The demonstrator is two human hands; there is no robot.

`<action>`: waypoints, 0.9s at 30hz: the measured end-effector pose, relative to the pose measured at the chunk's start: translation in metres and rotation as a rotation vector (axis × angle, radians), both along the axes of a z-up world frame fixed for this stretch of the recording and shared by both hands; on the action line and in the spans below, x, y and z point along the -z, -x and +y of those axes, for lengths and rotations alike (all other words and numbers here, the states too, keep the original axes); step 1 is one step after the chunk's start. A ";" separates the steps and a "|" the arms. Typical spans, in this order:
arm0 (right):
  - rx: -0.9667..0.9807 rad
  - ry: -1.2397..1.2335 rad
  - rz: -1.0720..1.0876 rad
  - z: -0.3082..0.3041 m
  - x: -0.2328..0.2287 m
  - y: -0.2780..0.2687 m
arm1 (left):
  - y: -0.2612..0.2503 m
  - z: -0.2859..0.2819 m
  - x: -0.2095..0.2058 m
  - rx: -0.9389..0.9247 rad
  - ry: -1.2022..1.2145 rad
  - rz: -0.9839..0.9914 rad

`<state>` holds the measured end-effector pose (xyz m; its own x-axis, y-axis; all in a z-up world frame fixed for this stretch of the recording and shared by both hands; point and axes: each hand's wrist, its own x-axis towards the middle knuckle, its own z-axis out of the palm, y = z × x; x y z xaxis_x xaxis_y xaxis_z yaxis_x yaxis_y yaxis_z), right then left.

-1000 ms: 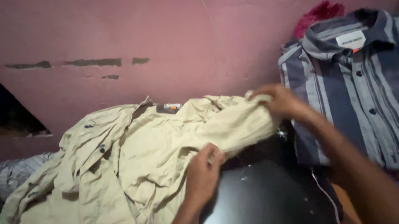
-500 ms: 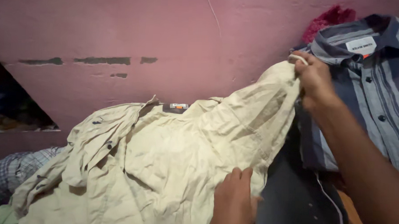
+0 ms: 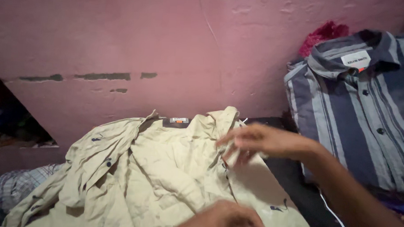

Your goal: The person picks up a light-colored shirt from a pile, spreads it out on a table, and fastens the buttons one by one from top to bottom.

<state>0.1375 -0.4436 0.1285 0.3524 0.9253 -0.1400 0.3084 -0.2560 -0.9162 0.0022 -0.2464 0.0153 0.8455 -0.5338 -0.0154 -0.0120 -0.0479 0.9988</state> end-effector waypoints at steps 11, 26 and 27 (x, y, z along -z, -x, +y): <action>0.921 0.230 -1.018 0.043 0.147 -0.007 | -0.018 -0.029 0.033 -0.821 -0.652 -0.540; 1.234 0.179 -0.607 0.011 0.086 -0.027 | -0.074 0.011 0.014 -0.750 -0.630 -0.223; 1.237 0.470 -0.692 0.010 0.086 -0.030 | -0.078 0.017 0.023 -0.753 -0.631 -0.226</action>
<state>0.1672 -0.4336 0.0422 0.9792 -0.0823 0.1853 0.0089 -0.8955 -0.4449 0.0799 -0.2295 -0.0079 0.9772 0.1913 0.0917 0.0534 -0.6402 0.7664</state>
